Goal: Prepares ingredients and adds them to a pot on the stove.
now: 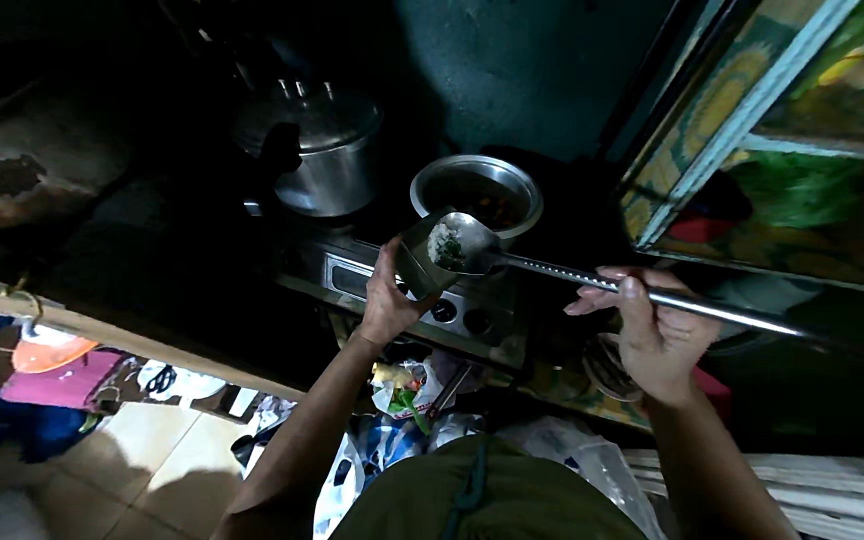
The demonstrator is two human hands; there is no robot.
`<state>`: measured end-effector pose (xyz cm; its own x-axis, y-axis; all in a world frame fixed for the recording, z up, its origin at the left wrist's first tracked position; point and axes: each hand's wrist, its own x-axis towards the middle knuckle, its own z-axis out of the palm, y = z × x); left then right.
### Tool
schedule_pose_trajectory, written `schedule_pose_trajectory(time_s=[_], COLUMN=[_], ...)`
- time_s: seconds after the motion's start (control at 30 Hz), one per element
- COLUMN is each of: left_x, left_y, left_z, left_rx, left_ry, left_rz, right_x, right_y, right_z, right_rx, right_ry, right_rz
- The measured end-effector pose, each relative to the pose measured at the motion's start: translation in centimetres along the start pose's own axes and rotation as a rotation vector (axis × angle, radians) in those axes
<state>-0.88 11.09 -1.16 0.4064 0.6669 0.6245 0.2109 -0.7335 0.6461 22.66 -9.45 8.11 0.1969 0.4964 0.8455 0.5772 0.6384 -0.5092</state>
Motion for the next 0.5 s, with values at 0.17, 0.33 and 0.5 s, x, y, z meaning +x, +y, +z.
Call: schedule_pose_trajectory(time_s=[0.17, 0.33, 0.5], left_x=[-0.7, -3.5, -7.2], left_y=[-0.3, -1.2, -1.2], left_z=[0.1, -0.8, -2.9], left_rx=[-0.071, -0.046, -0.030], left_ry=[0.008, 0.042, 0.087], left_rz=[-0.105, -0.146, -0.247], right_x=[1.6, 3.6, -0.3], right_y=[1.8, 4.9, 11.8], right_z=[-1.0, -1.1, 1.8], right_rx=[0.048, -0.006, -0.274], right_ry=[0.134, 0.150, -0.067], right_rz=[0.036, -0.044, -0.045])
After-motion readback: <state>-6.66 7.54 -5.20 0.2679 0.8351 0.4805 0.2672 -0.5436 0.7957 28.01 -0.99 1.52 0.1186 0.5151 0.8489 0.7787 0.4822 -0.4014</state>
